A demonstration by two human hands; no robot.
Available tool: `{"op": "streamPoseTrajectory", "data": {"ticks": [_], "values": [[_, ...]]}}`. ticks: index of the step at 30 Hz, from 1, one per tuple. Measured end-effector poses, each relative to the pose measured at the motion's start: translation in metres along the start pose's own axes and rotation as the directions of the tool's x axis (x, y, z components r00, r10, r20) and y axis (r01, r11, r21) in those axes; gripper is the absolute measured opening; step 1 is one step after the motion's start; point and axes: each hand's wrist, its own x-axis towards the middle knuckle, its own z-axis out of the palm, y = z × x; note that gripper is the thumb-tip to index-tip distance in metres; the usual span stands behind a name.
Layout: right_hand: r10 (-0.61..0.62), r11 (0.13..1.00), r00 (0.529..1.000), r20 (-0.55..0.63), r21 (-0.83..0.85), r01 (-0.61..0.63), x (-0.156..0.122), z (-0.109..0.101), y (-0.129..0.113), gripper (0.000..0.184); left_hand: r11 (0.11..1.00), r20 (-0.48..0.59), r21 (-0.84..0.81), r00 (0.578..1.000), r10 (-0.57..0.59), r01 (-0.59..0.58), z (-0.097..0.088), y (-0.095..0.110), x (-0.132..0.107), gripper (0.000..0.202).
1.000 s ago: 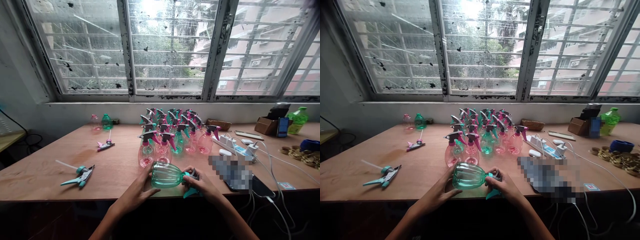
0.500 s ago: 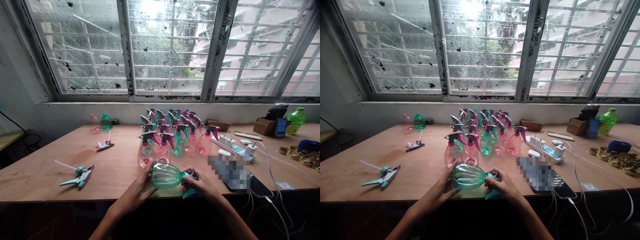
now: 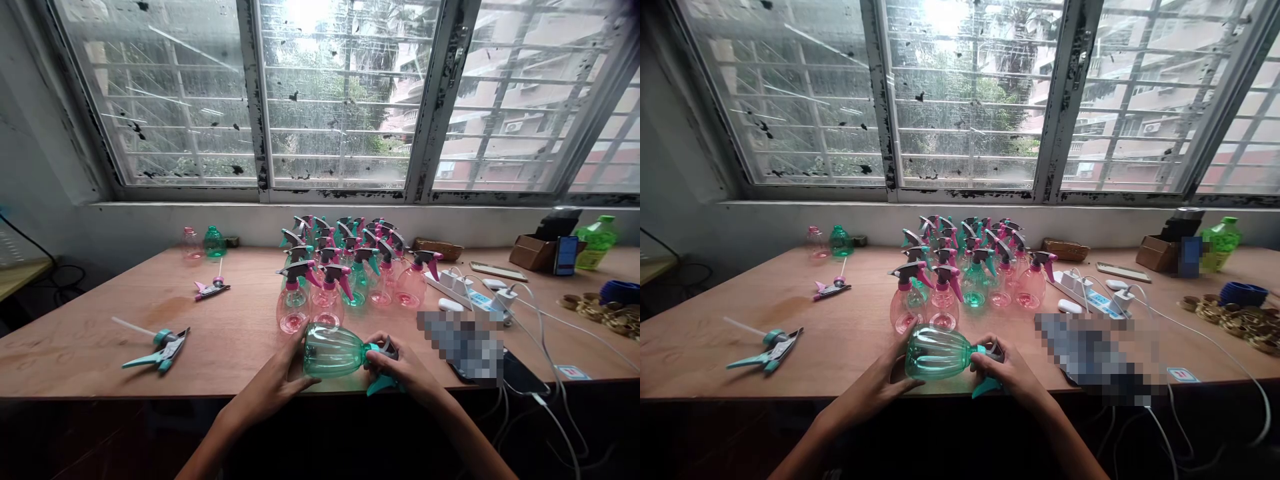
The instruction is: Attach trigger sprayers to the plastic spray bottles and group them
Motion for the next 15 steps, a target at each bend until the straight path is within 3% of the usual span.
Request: {"op": "streamPoseTrajectory", "data": {"ticks": [3, 15], "values": [[-0.001, 1.000, 1.000, -0.002, -0.004, 0.001, -0.0001, -0.0007, 0.0005, 0.040, 0.999, 0.013, -0.048, 1.000, 0.017, -0.017, 0.0003, -0.0013, -0.0004, 0.100], [-0.008, 1.000, 1.000, -0.005, -0.011, 0.008, -0.0006, -0.0009, 0.0020, 0.041, 0.998, -0.001, 0.065, 1.000, -0.008, 0.008, -0.0029, 0.0026, -0.0004, 0.098]]}}
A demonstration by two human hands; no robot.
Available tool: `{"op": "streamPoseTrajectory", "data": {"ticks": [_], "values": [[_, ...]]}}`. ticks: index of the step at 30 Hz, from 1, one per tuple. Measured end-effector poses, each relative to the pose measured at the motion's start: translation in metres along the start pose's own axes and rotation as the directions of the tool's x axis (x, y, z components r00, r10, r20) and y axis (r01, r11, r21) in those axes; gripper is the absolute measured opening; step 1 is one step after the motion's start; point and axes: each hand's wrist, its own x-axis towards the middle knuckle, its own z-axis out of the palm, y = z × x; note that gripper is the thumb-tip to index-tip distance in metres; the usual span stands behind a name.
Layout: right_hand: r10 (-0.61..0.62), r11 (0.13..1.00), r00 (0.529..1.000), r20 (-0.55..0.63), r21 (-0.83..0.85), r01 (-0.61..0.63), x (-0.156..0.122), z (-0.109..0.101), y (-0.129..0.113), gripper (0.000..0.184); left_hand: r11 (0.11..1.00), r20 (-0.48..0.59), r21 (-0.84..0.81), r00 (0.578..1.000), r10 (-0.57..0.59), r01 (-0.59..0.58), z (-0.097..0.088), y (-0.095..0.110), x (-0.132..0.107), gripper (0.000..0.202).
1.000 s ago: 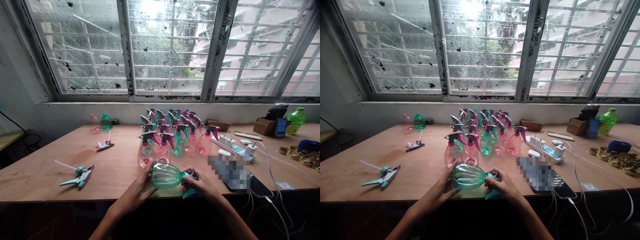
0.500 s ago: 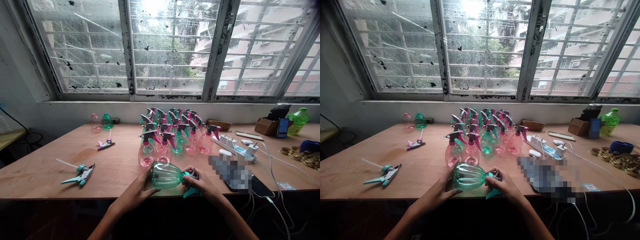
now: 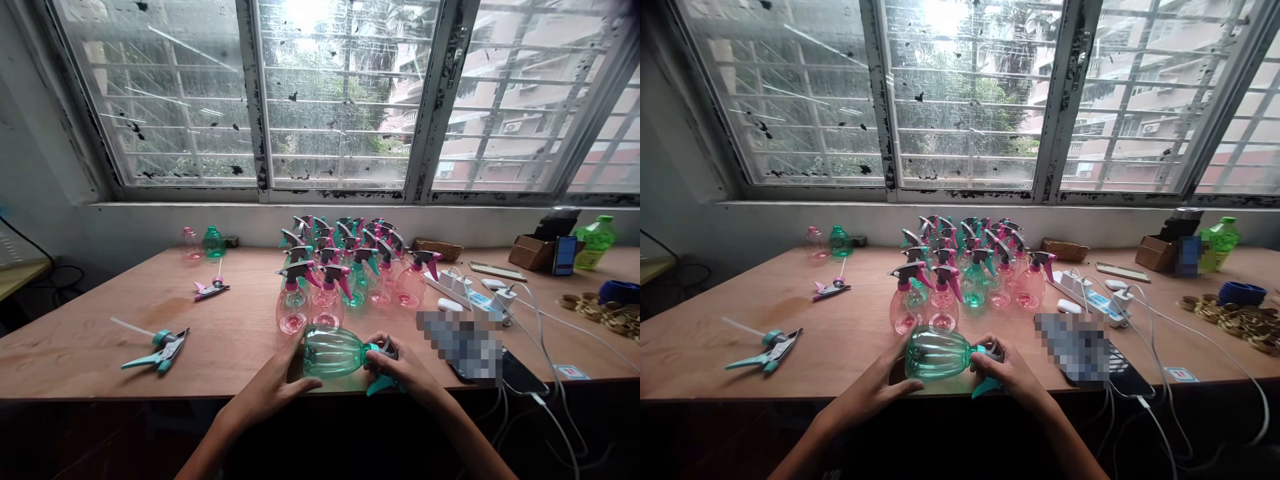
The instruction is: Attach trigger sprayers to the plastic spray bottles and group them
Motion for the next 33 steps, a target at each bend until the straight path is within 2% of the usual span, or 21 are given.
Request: {"op": "streamPoseTrajectory", "data": {"ticks": [5, 9, 14, 19, 22, 26, 29, 33], "values": [[0.004, 1.000, 1.000, 0.016, -0.003, -0.004, 0.001, -0.001, 0.000, 0.040, 0.995, 0.016, -0.082, 0.998, 0.056, -0.054, 0.003, -0.002, 0.000, 0.095], [0.004, 1.000, 1.000, 0.023, -0.014, -0.003, 0.001, -0.001, -0.001, 0.038, 0.998, 0.022, -0.063, 1.000, 0.017, -0.016, 0.001, 0.004, 0.000, 0.103], [0.004, 1.000, 1.000, 0.028, -0.014, -0.003, 0.001, -0.003, 0.002, 0.036, 1.000, 0.011, 0.010, 1.000, 0.010, -0.010, 0.000, 0.004, 0.001, 0.098], [0.000, 1.000, 0.999, 0.034, -0.021, 0.000, 0.001, -0.004, 0.003, 0.035, 0.995, 0.032, -0.083, 0.997, 0.065, -0.062, 0.002, -0.001, 0.001, 0.091], [0.004, 1.000, 0.999, 0.034, -0.016, -0.003, 0.001, -0.003, 0.003, 0.036, 0.995, 0.045, -0.078, 0.997, 0.065, -0.062, 0.003, 0.000, 0.001, 0.096], [0.003, 1.000, 1.000, 0.031, -0.019, -0.003, 0.001, -0.002, 0.002, 0.038, 0.999, 0.022, -0.054, 1.000, 0.003, -0.002, 0.001, 0.007, 0.000, 0.107], [0.006, 1.000, 1.000, 0.029, -0.021, -0.006, 0.001, -0.002, 0.001, 0.038, 0.997, 0.026, -0.075, 1.000, -0.006, 0.008, 0.000, 0.011, 0.000, 0.102], [0.009, 1.000, 1.000, 0.027, -0.023, -0.008, 0.001, -0.003, 0.002, 0.039, 0.993, 0.024, -0.117, 0.999, 0.026, -0.023, 0.002, 0.006, 0.000, 0.095]]}}
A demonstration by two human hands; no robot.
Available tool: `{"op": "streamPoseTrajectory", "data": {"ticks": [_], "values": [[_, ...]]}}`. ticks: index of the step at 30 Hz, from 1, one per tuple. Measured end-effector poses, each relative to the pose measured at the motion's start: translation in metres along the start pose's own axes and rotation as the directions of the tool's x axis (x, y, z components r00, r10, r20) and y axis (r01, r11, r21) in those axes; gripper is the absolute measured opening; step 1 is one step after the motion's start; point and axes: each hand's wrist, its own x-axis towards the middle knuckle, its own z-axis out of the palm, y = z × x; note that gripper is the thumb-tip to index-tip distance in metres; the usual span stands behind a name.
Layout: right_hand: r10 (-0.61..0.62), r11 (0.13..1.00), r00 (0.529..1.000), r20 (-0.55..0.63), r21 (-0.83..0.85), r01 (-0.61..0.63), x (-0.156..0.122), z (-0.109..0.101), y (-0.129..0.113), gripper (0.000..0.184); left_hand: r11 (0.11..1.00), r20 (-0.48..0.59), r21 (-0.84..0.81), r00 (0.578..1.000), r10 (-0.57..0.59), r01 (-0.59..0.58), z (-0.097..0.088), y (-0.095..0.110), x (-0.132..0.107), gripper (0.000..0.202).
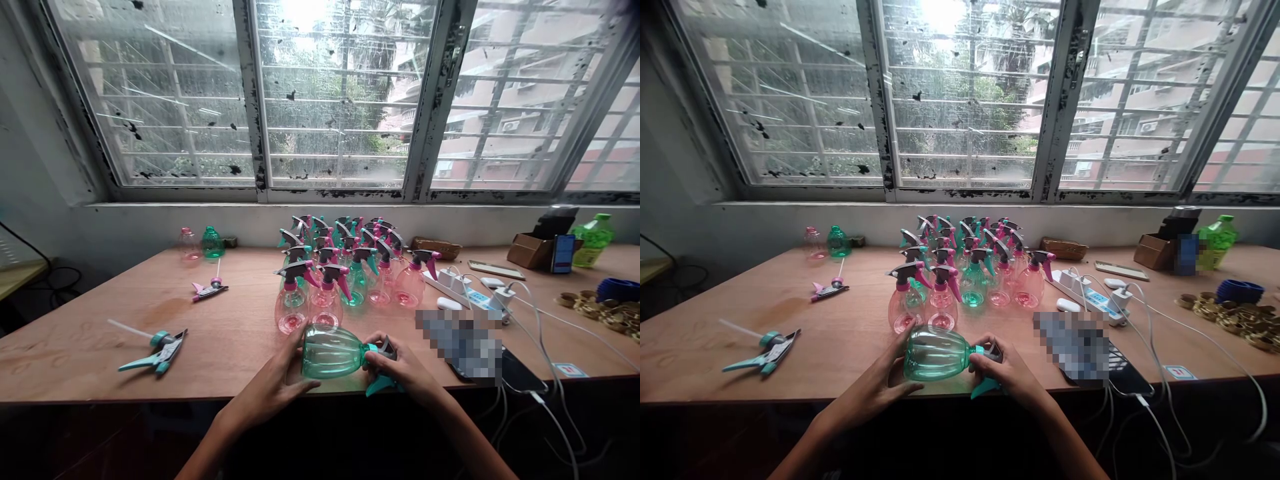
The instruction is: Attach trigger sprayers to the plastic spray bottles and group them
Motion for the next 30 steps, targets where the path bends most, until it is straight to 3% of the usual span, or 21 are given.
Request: {"op": "streamPoseTrajectory", "data": {"ticks": [3, 9, 16, 19, 24, 30], "values": [[-0.006, 1.000, 1.000, -0.002, 0.005, 0.006, 0.0005, 0.0001, -0.0003, 0.039, 0.999, 0.019, -0.050, 1.000, 0.021, -0.020, 0.0009, -0.0051, 0.0004, 0.092], [-0.009, 1.000, 1.000, 0.003, 0.004, 0.009, 0.0000, 0.0007, -0.0031, 0.036, 0.999, 0.016, -0.049, 1.000, 0.013, -0.013, -0.0008, -0.0006, 0.0009, 0.106], [0.002, 1.000, 1.000, -0.014, -0.019, -0.002, -0.0024, 0.0022, -0.0067, 0.040, 0.998, -0.013, 0.057, 1.000, -0.002, 0.003, -0.0002, 0.0007, 0.0000, 0.100], [0.009, 1.000, 1.000, -0.006, -0.014, -0.009, -0.0026, 0.0026, -0.0079, 0.041, 1.000, 0.010, 0.019, 1.000, 0.014, -0.015, 0.0009, -0.0035, 0.0001, 0.097], [0.023, 0.999, 1.000, -0.012, -0.030, -0.023, -0.0024, 0.0029, -0.0083, 0.044, 1.000, -0.005, 0.021, 1.000, -0.020, 0.020, 0.0000, -0.0040, 0.0001, 0.108], [0.011, 0.999, 1.000, -0.015, -0.032, -0.011, -0.0011, 0.0017, -0.0063, 0.044, 0.996, 0.004, 0.081, 1.000, -0.025, 0.024, -0.0024, 0.0036, 0.0008, 0.098]]}}
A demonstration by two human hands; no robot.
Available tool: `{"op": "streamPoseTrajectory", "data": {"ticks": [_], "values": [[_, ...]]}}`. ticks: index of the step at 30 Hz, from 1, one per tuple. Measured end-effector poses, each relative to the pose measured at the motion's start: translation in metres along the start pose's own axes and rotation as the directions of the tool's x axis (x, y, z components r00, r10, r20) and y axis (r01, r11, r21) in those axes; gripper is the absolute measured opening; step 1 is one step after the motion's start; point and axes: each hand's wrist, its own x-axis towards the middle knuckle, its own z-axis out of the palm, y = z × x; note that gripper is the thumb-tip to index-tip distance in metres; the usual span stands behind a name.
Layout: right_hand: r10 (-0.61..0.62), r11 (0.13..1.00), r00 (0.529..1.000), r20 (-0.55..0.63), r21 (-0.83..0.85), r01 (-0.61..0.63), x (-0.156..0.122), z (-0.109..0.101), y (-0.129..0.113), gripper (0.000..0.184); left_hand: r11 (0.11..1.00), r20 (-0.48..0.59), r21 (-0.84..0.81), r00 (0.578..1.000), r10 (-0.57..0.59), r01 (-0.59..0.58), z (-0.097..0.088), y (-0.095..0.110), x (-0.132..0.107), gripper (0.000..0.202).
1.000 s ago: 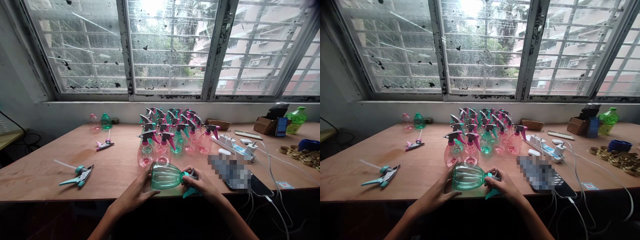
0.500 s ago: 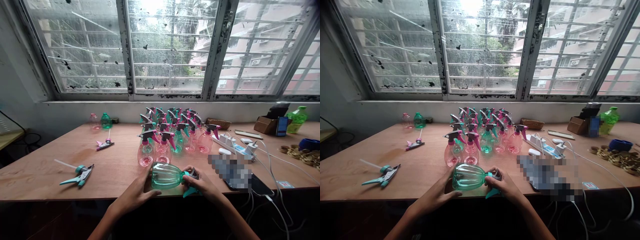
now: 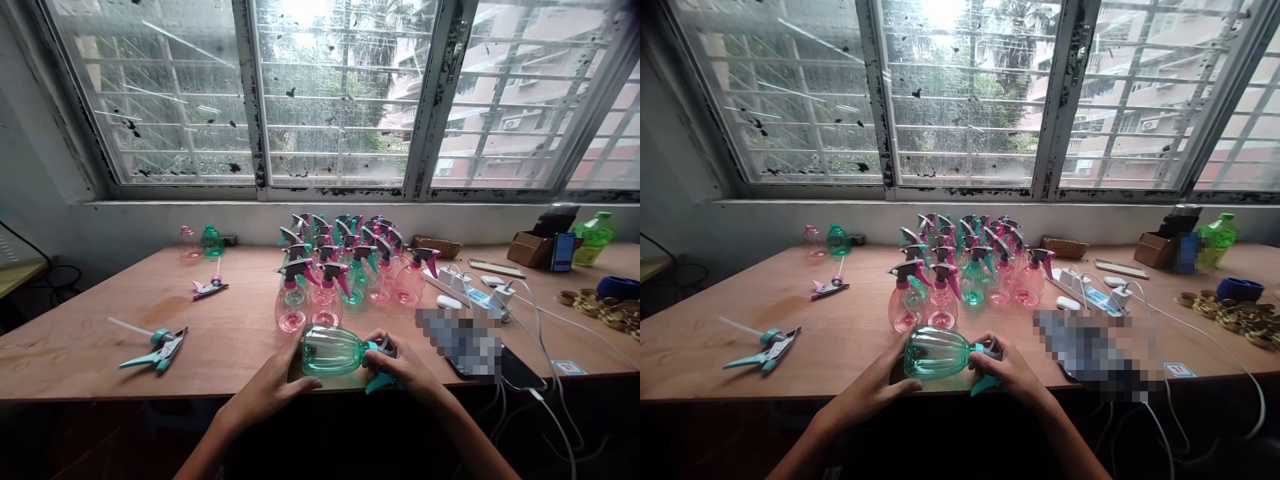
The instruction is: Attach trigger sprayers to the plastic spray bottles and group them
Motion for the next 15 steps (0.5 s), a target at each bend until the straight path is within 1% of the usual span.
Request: {"op": "streamPoseTrajectory", "data": {"ticks": [3, 6, 12, 15], "values": [[-0.005, 1.000, 1.000, 0.002, 0.012, 0.005, 0.000, 0.000, 0.000, 0.044, 1.000, 0.003, 0.009, 1.000, -0.008, 0.008, 0.000, 0.001, 0.000, 0.097], [0.001, 1.000, 1.000, 0.001, 0.021, -0.001, -0.001, 0.001, -0.002, 0.045, 1.000, -0.007, -0.001, 1.000, -0.015, 0.015, 0.000, -0.004, 0.001, 0.096], [0.029, 0.999, 0.999, 0.040, 0.037, -0.030, -0.003, 0.002, -0.005, 0.049, 0.985, -0.017, -0.175, 1.000, 0.007, -0.010, 0.002, -0.017, 0.002, 0.095], [0.035, 0.999, 0.998, 0.045, 0.023, -0.036, -0.003, 0.001, -0.004, 0.048, 0.980, -0.024, -0.198, 1.000, 0.003, -0.008, 0.003, -0.019, 0.002, 0.094]]}}
